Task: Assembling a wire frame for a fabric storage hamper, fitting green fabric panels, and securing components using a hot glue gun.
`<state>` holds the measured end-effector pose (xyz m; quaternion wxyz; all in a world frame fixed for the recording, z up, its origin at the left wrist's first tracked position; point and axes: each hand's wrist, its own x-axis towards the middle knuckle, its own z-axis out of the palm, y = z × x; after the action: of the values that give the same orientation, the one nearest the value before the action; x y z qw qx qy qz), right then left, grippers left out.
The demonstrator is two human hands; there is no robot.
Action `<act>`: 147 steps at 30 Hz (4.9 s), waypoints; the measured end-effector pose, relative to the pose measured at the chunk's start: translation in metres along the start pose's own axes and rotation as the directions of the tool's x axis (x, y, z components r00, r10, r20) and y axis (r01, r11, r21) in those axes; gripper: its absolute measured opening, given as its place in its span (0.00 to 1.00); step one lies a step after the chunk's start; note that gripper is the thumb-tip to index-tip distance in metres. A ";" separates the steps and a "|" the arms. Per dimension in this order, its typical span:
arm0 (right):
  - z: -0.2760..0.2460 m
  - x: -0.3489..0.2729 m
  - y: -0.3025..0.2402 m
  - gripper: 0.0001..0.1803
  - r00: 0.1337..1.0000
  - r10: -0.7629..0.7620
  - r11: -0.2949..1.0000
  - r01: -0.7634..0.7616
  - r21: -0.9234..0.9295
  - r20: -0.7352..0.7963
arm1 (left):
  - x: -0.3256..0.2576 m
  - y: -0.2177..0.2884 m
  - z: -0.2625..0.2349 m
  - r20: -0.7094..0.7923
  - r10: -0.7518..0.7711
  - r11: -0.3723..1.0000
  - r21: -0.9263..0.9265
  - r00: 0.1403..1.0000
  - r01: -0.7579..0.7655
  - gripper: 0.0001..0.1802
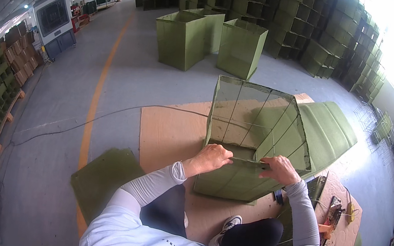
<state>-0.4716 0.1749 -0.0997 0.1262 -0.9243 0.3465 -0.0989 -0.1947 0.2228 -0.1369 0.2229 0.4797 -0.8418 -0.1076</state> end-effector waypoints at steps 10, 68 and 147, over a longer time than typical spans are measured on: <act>0.018 0.024 -0.033 0.16 0.997 -0.063 0.995 0.059 -0.080 -0.041 | 0.002 0.000 -0.001 0.024 0.000 0.999 0.033 1.000 -0.001 0.15; 0.191 -0.548 0.145 0.15 -0.434 0.871 0.191 -0.128 0.973 -0.228 | -0.010 0.004 -0.007 -0.109 0.009 1.000 -0.019 0.994 -0.011 0.12; -0.016 -0.173 -0.088 0.36 0.734 0.370 0.112 -0.644 0.757 0.569 | -0.166 0.122 0.021 0.331 0.068 0.962 -0.273 0.941 0.027 0.11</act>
<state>-0.5493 0.3513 -0.0745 0.6956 -0.5009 0.5018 -0.1161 -0.2239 0.4272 -0.1527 0.1408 0.4097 -0.8495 -0.3012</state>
